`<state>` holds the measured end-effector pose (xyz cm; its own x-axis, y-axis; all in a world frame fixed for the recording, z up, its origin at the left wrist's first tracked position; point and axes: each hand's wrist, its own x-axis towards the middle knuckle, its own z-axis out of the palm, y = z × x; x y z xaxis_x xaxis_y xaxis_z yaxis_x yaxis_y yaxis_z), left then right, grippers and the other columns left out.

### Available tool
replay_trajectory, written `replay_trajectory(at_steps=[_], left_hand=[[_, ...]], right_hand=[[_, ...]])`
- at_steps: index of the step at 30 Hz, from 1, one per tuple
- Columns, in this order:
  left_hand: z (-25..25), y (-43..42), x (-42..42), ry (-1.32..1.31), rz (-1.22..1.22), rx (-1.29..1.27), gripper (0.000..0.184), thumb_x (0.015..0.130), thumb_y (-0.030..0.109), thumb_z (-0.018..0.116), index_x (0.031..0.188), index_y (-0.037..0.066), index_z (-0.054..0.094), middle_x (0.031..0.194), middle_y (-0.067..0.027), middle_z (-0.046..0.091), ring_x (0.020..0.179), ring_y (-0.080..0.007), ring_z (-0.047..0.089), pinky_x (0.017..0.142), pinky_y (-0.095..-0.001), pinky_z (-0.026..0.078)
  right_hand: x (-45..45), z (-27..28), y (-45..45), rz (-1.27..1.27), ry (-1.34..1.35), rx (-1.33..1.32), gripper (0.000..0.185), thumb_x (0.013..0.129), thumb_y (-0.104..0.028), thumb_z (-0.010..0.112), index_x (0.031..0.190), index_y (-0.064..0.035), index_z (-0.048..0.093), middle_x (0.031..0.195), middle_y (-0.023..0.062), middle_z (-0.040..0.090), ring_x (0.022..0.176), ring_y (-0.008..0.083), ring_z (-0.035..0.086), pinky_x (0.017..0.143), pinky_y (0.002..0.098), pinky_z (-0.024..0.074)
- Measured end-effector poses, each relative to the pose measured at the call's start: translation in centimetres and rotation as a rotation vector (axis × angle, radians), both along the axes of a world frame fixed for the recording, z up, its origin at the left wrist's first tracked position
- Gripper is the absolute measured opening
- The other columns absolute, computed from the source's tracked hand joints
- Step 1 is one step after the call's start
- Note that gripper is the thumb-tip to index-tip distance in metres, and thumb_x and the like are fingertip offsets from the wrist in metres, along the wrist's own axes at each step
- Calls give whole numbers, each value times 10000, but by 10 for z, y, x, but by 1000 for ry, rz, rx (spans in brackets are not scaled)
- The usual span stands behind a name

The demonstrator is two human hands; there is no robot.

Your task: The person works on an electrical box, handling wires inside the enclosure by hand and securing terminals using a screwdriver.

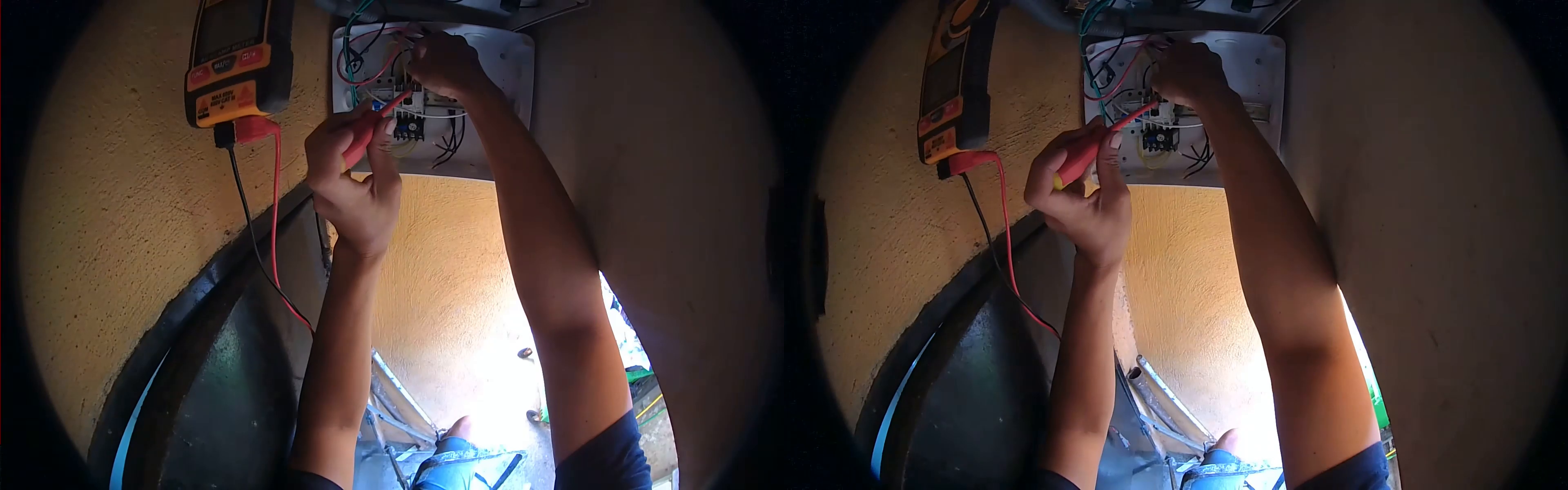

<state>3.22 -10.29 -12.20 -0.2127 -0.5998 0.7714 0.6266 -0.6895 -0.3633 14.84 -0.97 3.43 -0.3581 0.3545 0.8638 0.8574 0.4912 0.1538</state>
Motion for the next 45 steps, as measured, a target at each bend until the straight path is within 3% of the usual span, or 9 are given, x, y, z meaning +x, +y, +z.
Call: replay_trajectory(at_steps=[7,10,13,22,28,30,34,40,45], left_hand=[[32,-37,3,13,396,-19,452,937,25,744,1346,13,552,1159,-152,660,996,-223,718,804,-322,603],[27,-47,6,164,90,-203,372,953,35,699,1315,29,611,1125,-178,663,993,-267,695,796,-355,578],[23,-60,9,121,244,-312,347,986,90,664,1325,37,614,1048,-165,642,962,-244,673,781,-393,546],[33,-59,11,126,208,-141,382,1021,265,663,1311,18,628,928,-108,610,841,-235,675,715,-396,557],[24,-79,16,95,269,-444,391,1087,191,402,1354,-11,603,1005,-210,612,878,-267,697,723,-408,584],[23,-77,15,62,277,-370,390,1086,195,415,1350,-24,599,1028,-219,616,873,-276,703,720,-411,584],[20,-61,19,-8,322,-132,412,1089,205,406,1330,-78,583,1084,-247,613,833,-298,708,695,-404,575],[1,-69,20,-48,327,-283,429,1052,186,605,1400,-58,550,933,-129,707,871,-241,738,690,-364,572],[1,-58,17,11,206,-265,441,1065,158,562,1446,-56,509,1154,-214,694,919,-252,724,709,-351,579]], right_hand=[[1,-3,-6,30,20,36,240,825,-327,649,865,-138,791,965,143,763,935,336,742,871,465,590],[2,-1,-7,55,-15,-57,329,815,-286,652,985,-35,781,1042,215,748,1007,376,737,883,471,597],[0,-3,-3,25,17,0,228,810,-276,639,883,-125,793,964,156,763,944,348,743,844,470,599],[0,0,-6,83,45,-65,330,772,-248,674,981,-8,764,1029,226,749,992,373,741,882,455,591],[0,1,8,134,116,-43,317,785,-253,680,987,-24,766,1028,222,750,991,369,743,884,455,594],[1,-2,10,145,174,-31,246,803,-338,659,887,-150,794,1016,162,758,989,370,725,904,481,573],[1,-2,5,139,189,-73,250,808,-338,672,907,-143,794,1030,159,757,995,372,724,911,481,571],[3,-5,-1,159,163,-66,255,814,-326,674,939,-140,795,1052,160,753,997,369,722,917,470,571],[1,-9,-4,146,164,-1,249,790,-273,668,929,-103,786,1023,185,747,972,380,727,894,473,578]])
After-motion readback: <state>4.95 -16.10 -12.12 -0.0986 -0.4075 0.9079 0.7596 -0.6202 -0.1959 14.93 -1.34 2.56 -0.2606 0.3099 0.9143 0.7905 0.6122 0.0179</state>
